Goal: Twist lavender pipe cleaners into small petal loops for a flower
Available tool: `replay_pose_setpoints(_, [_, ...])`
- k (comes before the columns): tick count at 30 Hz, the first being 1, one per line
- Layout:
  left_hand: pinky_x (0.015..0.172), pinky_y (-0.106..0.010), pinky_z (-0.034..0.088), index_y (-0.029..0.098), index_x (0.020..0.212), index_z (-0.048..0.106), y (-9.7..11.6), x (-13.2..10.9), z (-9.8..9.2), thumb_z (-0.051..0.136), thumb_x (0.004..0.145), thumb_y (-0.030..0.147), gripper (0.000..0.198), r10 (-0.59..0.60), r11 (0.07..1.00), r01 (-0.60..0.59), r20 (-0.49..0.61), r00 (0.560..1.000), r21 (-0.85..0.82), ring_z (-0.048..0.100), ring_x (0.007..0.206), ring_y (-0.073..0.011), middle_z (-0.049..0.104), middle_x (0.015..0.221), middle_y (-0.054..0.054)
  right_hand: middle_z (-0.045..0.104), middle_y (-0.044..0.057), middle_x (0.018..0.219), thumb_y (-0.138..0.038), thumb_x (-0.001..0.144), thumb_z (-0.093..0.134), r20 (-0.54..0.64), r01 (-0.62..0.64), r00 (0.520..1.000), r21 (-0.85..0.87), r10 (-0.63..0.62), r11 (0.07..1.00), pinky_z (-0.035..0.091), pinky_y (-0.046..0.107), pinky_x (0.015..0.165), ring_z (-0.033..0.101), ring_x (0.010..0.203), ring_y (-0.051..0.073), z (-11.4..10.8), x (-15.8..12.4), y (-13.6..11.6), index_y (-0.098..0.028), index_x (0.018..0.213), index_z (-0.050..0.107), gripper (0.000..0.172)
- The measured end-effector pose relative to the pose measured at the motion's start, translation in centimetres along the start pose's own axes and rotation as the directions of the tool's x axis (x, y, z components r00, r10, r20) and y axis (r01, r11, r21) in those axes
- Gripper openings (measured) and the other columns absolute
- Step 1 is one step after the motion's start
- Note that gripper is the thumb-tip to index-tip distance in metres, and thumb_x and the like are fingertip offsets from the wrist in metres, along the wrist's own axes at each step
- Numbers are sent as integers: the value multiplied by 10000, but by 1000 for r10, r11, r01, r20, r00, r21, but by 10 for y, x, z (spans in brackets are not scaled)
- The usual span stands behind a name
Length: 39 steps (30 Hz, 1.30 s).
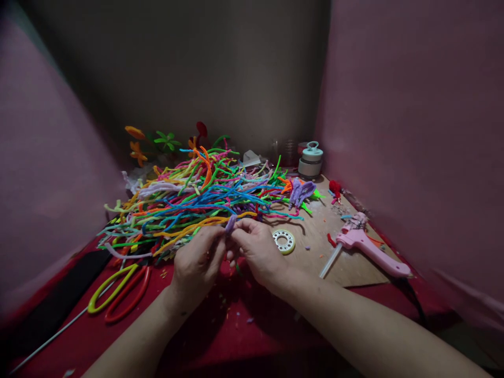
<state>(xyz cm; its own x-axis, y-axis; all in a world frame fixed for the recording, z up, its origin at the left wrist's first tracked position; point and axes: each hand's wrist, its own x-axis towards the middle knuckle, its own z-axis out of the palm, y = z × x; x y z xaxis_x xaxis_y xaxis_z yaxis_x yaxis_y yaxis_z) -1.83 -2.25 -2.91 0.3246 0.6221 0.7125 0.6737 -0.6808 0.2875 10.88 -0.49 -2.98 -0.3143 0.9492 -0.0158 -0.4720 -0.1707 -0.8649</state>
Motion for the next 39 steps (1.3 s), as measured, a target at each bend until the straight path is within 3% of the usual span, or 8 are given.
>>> replay_pose_setpoints(23, [632,-219,452,170,896,525,-3,-1,1,452,816,126,117,-51,998,51,-15,999,32,578,692,-115,592,767,-22,510,-45,511,-157,649,539,-40,30,999,-18,-31,999,352,172,385,456,397,58,-2,1,2,-156,665,514,30])
replay_pose_setpoints(27, [631,-222,456,173,864,552,0,1,2,475,810,156,95,-197,980,196,-8,980,-46,586,672,-116,609,745,-12,510,-48,525,-141,643,530,-38,61,997,-25,-61,998,371,178,403,456,404,56,-1,1,1,-158,667,507,37])
replay_pose_setpoints(32, [556,-207,456,182,815,564,1,3,3,497,801,226,82,-423,870,432,90,901,-238,581,571,-105,625,688,5,517,-46,524,-164,652,518,-39,62,997,-134,-67,989,395,200,410,469,407,71,-1,0,-2,-165,640,476,44])
replay_pose_setpoints(35, [515,-196,441,175,820,558,1,5,2,497,800,256,103,-472,807,501,168,865,-311,564,528,-98,610,645,14,518,-50,514,-149,664,497,-21,67,997,-216,-74,974,406,201,438,485,422,73,0,-2,-4,-171,638,455,54])
replay_pose_setpoints(39, [504,-196,423,167,761,559,2,7,-1,471,812,274,147,-484,799,522,197,853,-299,549,529,-99,598,627,10,543,-42,525,-135,683,477,12,71,997,-278,-71,958,409,203,471,495,444,74,0,-5,-6,-174,659,441,57])
